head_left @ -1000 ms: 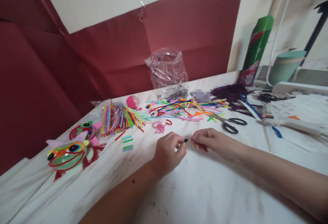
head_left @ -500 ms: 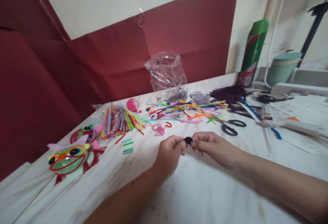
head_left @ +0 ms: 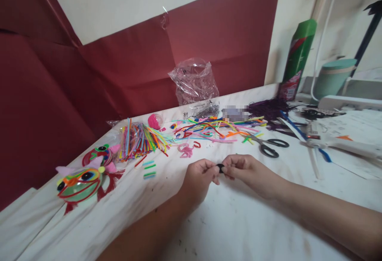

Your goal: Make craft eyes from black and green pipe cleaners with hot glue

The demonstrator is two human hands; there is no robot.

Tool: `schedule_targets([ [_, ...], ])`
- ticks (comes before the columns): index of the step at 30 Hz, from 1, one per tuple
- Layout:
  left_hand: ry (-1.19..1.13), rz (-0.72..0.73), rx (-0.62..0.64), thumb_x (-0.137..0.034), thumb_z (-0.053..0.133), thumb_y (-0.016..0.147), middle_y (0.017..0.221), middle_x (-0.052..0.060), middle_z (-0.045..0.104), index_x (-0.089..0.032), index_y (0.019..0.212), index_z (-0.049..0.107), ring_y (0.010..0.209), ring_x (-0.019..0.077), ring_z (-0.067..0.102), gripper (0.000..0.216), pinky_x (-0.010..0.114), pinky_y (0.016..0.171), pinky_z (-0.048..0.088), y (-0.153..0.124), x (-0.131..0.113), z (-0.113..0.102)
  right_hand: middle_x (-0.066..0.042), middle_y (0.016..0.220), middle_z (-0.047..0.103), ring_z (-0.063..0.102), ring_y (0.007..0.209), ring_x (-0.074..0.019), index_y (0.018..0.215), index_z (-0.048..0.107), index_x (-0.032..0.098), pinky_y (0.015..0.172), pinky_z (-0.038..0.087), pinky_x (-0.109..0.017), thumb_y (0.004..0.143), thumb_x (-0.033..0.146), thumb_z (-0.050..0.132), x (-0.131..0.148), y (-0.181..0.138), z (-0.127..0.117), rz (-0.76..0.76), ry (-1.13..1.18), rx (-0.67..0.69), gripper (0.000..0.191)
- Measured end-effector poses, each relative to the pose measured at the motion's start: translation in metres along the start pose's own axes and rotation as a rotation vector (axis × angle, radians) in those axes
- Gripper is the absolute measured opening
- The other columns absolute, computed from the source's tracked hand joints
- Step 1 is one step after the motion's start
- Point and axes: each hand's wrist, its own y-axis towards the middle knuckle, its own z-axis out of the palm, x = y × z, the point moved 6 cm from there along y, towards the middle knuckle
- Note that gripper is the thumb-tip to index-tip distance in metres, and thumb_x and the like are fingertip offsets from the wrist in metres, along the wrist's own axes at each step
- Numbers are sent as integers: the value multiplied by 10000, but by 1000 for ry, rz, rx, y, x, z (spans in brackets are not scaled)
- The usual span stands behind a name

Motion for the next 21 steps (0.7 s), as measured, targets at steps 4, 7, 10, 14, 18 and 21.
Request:
schedule_targets([
  [4,-165,3,59,-270,622,658,472,-35,520,-143,639,583,464,91,471,134,233,532,383,2,5,2,29,578,512,426,564,-105,670,557,176,579,343,-249,649,482,643,-3,1,0,-21,108,12,318],
  [7,-102,21,28,-239,638,646,501,-17,564,-134,669,612,495,97,498,110,234,556,391,2,3,-1,35,567,502,418,554,-100,669,560,174,568,341,-246,635,497,666,-7,2,3,-15,157,-8,341],
  [10,-56,11,-23,-239,642,629,486,-20,561,-138,647,607,490,100,507,108,234,551,395,1,0,-2,21,587,527,443,559,-104,678,571,173,569,364,-252,645,518,650,-7,3,2,-18,144,-6,355],
  [14,-37,-37,-117,-220,642,585,420,-43,515,-142,605,592,429,88,486,94,217,505,378,5,2,-7,5,634,561,487,572,-113,742,589,172,564,394,-251,685,502,593,2,12,-31,-92,-63,-81,335],
  [18,0,-69,-217,-209,619,555,433,-43,534,-143,579,584,393,75,476,78,204,471,365,14,7,-19,-19,652,607,543,598,-138,708,574,177,573,413,-251,736,349,477,3,25,-74,-88,-588,-117,199],
  [21,8,-71,-236,-222,612,559,435,-46,532,-146,578,581,390,71,469,84,197,461,355,19,9,-26,-19,615,623,542,588,-155,628,595,182,557,390,-256,677,212,492,-9,29,-84,-33,-812,-52,117],
])
